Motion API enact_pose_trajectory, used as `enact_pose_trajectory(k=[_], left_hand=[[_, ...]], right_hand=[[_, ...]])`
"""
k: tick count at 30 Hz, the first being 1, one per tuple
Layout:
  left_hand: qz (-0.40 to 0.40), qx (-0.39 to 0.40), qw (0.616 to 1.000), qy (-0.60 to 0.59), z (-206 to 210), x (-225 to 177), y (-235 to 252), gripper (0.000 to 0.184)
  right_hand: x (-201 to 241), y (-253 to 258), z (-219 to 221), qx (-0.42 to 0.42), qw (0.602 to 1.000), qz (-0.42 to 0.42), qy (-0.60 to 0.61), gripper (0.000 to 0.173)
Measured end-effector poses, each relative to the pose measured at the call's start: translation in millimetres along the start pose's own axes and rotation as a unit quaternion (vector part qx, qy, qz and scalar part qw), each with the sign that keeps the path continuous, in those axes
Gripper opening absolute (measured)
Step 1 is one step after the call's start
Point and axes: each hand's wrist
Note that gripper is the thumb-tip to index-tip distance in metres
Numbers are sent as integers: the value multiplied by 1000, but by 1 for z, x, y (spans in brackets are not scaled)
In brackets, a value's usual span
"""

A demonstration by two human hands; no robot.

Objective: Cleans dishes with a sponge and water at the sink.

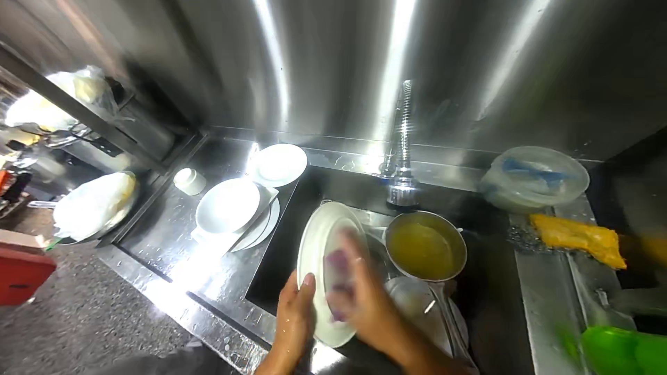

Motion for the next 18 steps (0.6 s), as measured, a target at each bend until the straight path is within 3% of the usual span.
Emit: enact_pose_trajectory(k=[3, 6, 8, 10, 12, 14, 16, 18], left_hand=[[75, 24, 996, 41, -2, 1, 2, 23], [90, 69, 992, 50, -12, -7, 1, 23], [89, 70, 992, 47, -15, -7, 2, 22], [91, 68, 993, 38, -20, -6, 9, 21], [93, 66, 993, 34, -26, -6, 8, 21], [66, 42, 997, 18, -22, -11, 2, 21], [34, -11, 999, -24, -12, -16, 1, 23], [2, -71, 995, -69, -3, -15, 6, 25]], right_hand=[[-1, 34, 29, -2, 979, -127, -156, 43], [-36, 88, 5, -78, 980, -59, -173, 38], [-28, 89, 8, -79, 981, -36, -173, 37], [-9, 71, 33, -50, 974, -132, -177, 35], [-10, 66, 42, -21, 974, -173, -146, 35], [-36, 81, 29, -51, 985, -101, -128, 35], [-48, 91, 10, -69, 989, 78, -102, 35], [-42, 79, 11, -85, 969, 213, -93, 38]])
Point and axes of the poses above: each hand's wrist, its own y-axis towards the middle knuckle, its own z-axis out of the palm, x = y × z, and after that the axes turned 2 degrees about -y, right-handed
